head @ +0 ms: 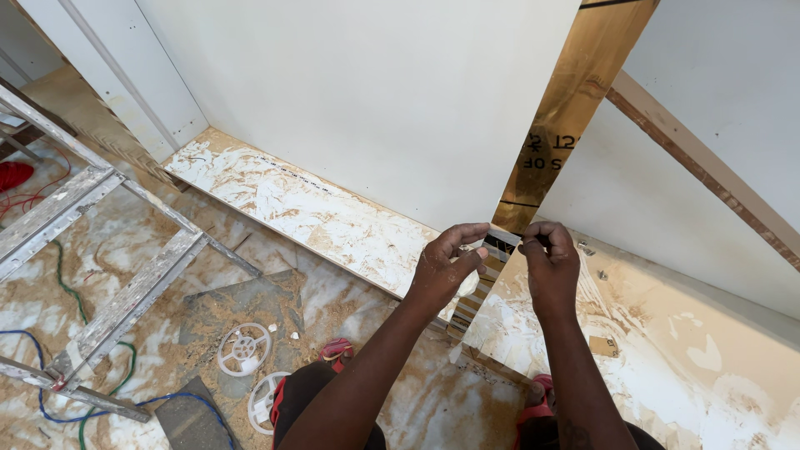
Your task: The person applies white tape to the corner joint of a drywall structure. They repeatedly tear off small pieces of tape and press them onto the seam between the drywall and a wooden beam.
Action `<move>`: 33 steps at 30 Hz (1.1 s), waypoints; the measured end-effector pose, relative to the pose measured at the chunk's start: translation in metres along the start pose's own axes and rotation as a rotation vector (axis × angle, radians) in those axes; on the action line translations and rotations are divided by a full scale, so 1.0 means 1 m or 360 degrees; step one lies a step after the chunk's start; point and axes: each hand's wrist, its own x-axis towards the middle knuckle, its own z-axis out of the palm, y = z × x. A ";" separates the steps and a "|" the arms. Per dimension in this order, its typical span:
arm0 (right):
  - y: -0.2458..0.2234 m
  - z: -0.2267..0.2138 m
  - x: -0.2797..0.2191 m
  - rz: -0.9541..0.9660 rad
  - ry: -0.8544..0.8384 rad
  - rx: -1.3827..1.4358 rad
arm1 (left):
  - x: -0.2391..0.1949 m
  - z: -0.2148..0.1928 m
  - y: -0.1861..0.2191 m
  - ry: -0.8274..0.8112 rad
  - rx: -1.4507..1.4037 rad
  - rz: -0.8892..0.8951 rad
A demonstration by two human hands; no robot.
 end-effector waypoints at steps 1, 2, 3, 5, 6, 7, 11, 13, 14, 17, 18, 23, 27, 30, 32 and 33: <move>0.001 0.002 -0.001 -0.0028 0.0007 -0.0026 | 0.000 0.000 0.000 -0.0001 0.0007 0.0003; 0.001 0.003 -0.002 -0.0057 0.0015 -0.0051 | -0.001 0.000 0.000 -0.0001 0.0014 0.0007; 0.001 0.003 -0.002 -0.0030 0.0021 -0.0029 | -0.001 0.000 -0.001 -0.0001 0.0018 0.0003; -0.001 0.004 -0.002 0.0020 0.0033 0.0015 | 0.000 -0.001 -0.001 0.0000 0.0025 -0.0002; -0.001 0.003 -0.002 0.0013 0.0020 0.0001 | 0.000 -0.001 -0.002 -0.0001 0.0018 0.0006; -0.001 0.002 -0.002 0.0003 0.0009 -0.0012 | 0.000 -0.001 -0.002 -0.0003 0.0012 0.0017; 0.001 0.003 -0.005 -0.0156 -0.0008 -0.0202 | 0.000 0.000 -0.002 -0.0009 -0.0004 0.0011; -0.001 0.002 -0.004 -0.0028 0.0013 -0.0018 | 0.001 -0.001 -0.003 -0.0010 0.0008 0.0017; -0.002 0.002 -0.004 0.0035 0.0022 0.0071 | 0.001 -0.002 -0.004 -0.0009 0.0012 0.0020; -0.001 -0.002 -0.004 0.0023 -0.0018 0.0018 | 0.001 -0.001 -0.005 -0.0010 0.0052 0.0068; 0.000 -0.002 -0.003 0.0011 -0.0028 -0.0005 | 0.001 -0.001 -0.005 -0.0003 0.0052 0.0058; 0.001 0.002 -0.003 -0.0017 0.0039 0.0033 | 0.002 0.001 -0.002 0.0004 0.0037 0.0044; 0.004 -0.004 0.000 -0.0010 -0.0012 0.0006 | -0.001 0.002 0.006 0.0077 0.0164 0.0088; 0.007 -0.003 0.000 -0.0044 0.0016 -0.0059 | -0.007 0.008 0.020 0.0134 0.0307 0.0554; 0.008 -0.002 0.002 -0.0038 0.0015 -0.0024 | -0.018 0.010 0.036 0.0140 0.0381 0.0847; 0.007 -0.002 0.002 -0.0054 0.0023 -0.0060 | -0.028 0.010 0.045 0.0102 0.0483 0.1069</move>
